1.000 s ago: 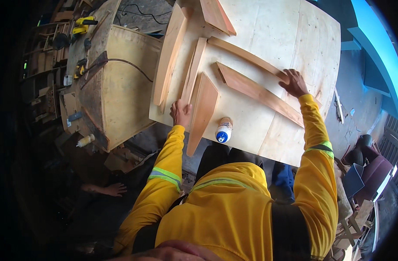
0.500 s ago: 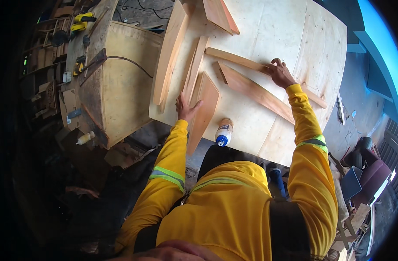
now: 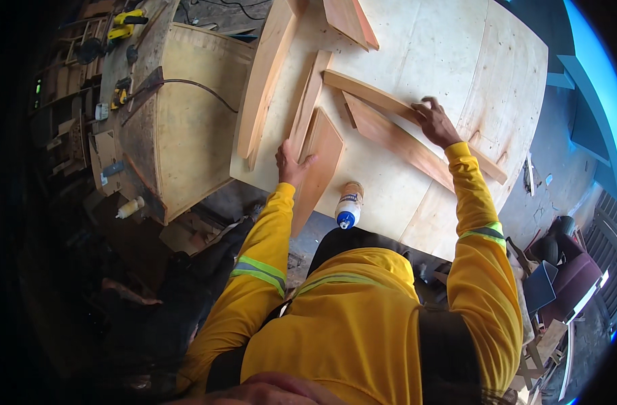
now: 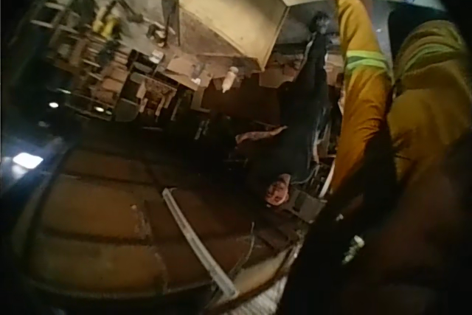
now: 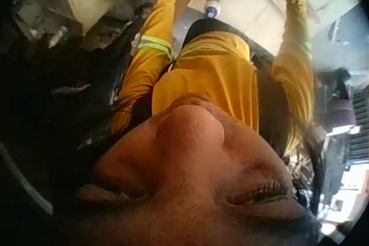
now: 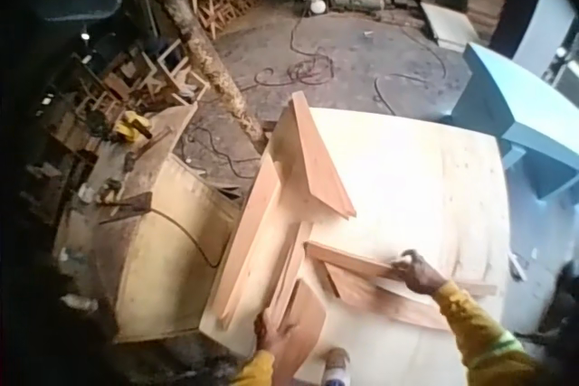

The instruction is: The person fastens wooden pieces together using a nail gun, moves the assembled piece, and aligns and fits wooden components together on a workbench by hand.

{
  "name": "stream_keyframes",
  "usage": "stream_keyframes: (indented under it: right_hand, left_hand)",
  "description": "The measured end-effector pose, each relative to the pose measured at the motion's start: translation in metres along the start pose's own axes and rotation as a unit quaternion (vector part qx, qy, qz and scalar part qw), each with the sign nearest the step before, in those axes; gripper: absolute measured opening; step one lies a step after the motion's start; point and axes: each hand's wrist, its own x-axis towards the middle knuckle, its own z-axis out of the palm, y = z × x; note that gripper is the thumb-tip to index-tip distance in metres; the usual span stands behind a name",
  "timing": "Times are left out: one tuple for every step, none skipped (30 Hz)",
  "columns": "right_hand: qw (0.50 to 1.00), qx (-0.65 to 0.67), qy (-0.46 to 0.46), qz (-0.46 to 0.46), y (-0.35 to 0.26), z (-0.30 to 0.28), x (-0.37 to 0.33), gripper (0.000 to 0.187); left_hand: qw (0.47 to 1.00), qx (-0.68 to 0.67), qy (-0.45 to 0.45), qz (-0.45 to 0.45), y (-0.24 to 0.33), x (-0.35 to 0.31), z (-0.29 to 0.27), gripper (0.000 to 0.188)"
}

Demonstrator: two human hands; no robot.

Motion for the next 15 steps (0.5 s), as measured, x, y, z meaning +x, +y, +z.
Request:
stream_keyframes:
  right_hand:
    - [0.996, -0.082, 0.036, -0.010, -0.005, 0.001, 0.000, 0.040]
    - [0.996, -0.084, 0.035, -0.011, -0.006, 0.002, 0.001, 0.040]
    - [0.999, -0.025, 0.026, -0.001, -0.009, 0.004, 0.002, 0.051]
    - [0.999, 0.033, 0.016, 0.010, -0.012, 0.006, 0.003, 0.062]
    - [0.996, 0.091, 0.006, 0.020, -0.014, 0.006, 0.004, 0.075]
    - [0.996, 0.089, 0.005, 0.018, -0.017, 0.008, 0.002, 0.075]
    - [0.999, 0.039, -0.006, -0.001, -0.030, 0.009, -0.003, 0.091]
    - [1.000, -0.013, -0.016, -0.017, -0.041, 0.008, -0.010, 0.107]
    - [0.997, -0.065, -0.026, -0.034, -0.046, 0.007, -0.014, 0.123]
    - [0.997, -0.067, -0.029, -0.033, -0.045, 0.007, -0.016, 0.123]
    - [0.996, -0.075, -0.035, -0.035, -0.046, 0.005, -0.016, 0.132]
    - [0.995, -0.085, -0.042, -0.039, -0.047, 0.003, -0.015, 0.140]
    - [0.993, -0.095, -0.050, -0.042, -0.048, 0.001, -0.014, 0.148]
    - [0.993, -0.098, -0.053, -0.045, -0.051, 0.000, -0.015, 0.148]
    - [0.992, -0.106, -0.052, -0.049, -0.053, 0.000, -0.017, 0.144]
  left_hand:
    - [1.000, -0.017, -0.006, 0.005, -0.002, -0.001, 0.002, 0.117]
    - [0.999, -0.036, -0.012, 0.012, -0.005, -0.001, 0.004, 0.116]
    - [0.999, -0.038, -0.012, 0.010, -0.007, -0.001, 0.007, 0.116]
    - [0.998, -0.052, -0.017, 0.014, -0.009, -0.001, 0.010, 0.121]
    - [0.997, -0.067, -0.023, 0.017, -0.012, -0.001, 0.013, 0.126]
    - [0.996, -0.081, -0.028, 0.020, -0.014, -0.002, 0.015, 0.131]
    - [0.996, -0.082, -0.028, 0.016, -0.010, -0.006, 0.014, 0.131]
    - [0.998, -0.035, -0.035, 0.025, 0.006, -0.013, 0.010, 0.135]
    - [0.998, 0.011, -0.041, 0.034, 0.026, -0.020, 0.003, 0.141]
    - [0.996, 0.057, -0.048, 0.044, 0.039, -0.024, -0.001, 0.146]
    - [0.996, 0.055, -0.047, 0.041, 0.044, -0.026, -0.004, 0.146]
    - [0.996, 0.067, -0.058, 0.025, 0.047, -0.025, -0.004, 0.149]
    - [0.994, 0.078, -0.069, 0.008, 0.050, -0.024, -0.003, 0.153]
    - [0.993, 0.089, -0.080, -0.008, 0.053, -0.023, -0.003, 0.156]
    - [0.993, 0.085, -0.080, -0.012, 0.055, -0.023, -0.003, 0.156]
